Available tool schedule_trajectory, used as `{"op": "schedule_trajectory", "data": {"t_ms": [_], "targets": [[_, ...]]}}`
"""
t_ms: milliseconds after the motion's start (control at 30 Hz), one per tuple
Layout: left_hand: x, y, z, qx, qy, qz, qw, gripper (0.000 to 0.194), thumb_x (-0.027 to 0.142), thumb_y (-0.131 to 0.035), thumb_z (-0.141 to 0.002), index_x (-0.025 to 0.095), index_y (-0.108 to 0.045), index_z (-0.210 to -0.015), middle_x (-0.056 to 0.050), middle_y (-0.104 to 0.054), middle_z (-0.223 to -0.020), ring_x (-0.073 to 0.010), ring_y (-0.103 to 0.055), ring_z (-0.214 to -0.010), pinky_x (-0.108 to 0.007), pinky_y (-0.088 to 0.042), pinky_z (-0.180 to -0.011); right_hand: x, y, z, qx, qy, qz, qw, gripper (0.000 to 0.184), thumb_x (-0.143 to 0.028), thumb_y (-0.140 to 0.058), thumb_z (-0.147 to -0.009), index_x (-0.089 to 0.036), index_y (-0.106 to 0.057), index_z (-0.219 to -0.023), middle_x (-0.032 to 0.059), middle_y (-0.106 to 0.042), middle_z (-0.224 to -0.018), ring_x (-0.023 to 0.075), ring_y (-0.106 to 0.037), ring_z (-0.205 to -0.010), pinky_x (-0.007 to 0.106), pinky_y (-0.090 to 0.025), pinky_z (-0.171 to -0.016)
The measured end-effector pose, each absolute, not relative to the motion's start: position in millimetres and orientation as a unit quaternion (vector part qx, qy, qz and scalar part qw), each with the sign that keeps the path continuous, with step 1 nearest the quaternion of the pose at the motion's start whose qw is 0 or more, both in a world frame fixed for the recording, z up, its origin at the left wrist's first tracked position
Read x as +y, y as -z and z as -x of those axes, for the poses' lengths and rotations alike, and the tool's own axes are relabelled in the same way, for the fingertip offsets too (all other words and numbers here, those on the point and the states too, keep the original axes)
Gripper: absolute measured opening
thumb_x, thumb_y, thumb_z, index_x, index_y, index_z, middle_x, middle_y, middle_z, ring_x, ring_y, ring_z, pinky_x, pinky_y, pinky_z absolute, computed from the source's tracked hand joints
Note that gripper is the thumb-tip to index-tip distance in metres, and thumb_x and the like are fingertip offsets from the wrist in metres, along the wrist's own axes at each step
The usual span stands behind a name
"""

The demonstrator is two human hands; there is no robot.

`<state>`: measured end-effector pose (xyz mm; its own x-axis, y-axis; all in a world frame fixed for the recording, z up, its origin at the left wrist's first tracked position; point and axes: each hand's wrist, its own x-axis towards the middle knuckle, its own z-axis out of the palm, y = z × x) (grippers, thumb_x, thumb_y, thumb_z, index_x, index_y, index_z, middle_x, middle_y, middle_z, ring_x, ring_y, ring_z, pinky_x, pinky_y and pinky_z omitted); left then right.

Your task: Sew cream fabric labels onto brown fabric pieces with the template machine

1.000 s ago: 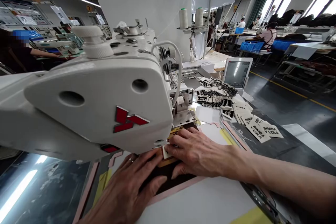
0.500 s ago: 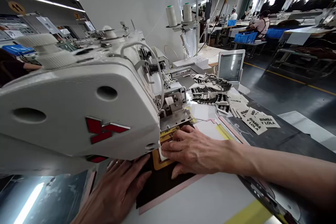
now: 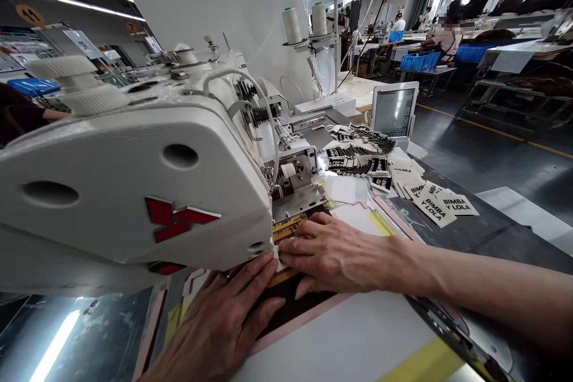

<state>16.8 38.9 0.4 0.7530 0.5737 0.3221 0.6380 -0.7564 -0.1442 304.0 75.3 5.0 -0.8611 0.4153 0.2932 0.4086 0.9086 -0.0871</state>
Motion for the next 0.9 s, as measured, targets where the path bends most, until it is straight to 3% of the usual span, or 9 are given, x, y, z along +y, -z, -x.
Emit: {"op": "schedule_trajectory", "data": {"t_ms": [233,600,900], "targets": [[38.2,-5.1,-23.0,-0.32,0.135,0.928,0.132,0.046,0.049,-0.05,-0.113,0.02,-0.066,-0.143,-0.005,-0.073,-0.143,-0.025,-0.075,-0.12,-0.037,-0.059,-0.097,70.4,-8.7,-302.2,-0.963,-0.016,0.22,0.156,0.052,-0.059,-0.048,-0.114,-0.015,-0.072,-0.126,0.0113,-0.074,-0.128,0.0246,-0.057,-0.106,0.041,-0.042,-0.093],[32.6,7.6,-3.8,-0.318,0.114,0.937,0.085,0.059,0.038,-0.055,-0.11,0.025,-0.043,-0.166,-0.004,-0.058,-0.161,-0.0251,-0.065,-0.14,-0.035,-0.059,-0.108,68.6,-6.2,-302.1,-0.961,-0.029,0.227,0.153,0.055,-0.06,-0.046,-0.114,-0.016,-0.065,-0.141,0.0128,-0.072,-0.136,0.0254,-0.06,-0.112,0.042,-0.044,-0.093],[31.6,0.0,3.2,-0.317,0.12,0.938,0.08,0.049,0.035,-0.056,-0.11,0.026,-0.054,-0.158,-0.003,-0.065,-0.155,-0.0225,-0.071,-0.13,-0.032,-0.056,-0.107,66.9,-7.1,-304.5,-0.963,-0.038,0.229,0.135,0.055,-0.058,-0.04,-0.117,-0.017,-0.061,-0.147,0.0074,-0.067,-0.149,0.0267,-0.057,-0.116,0.042,-0.041,-0.096]]}}
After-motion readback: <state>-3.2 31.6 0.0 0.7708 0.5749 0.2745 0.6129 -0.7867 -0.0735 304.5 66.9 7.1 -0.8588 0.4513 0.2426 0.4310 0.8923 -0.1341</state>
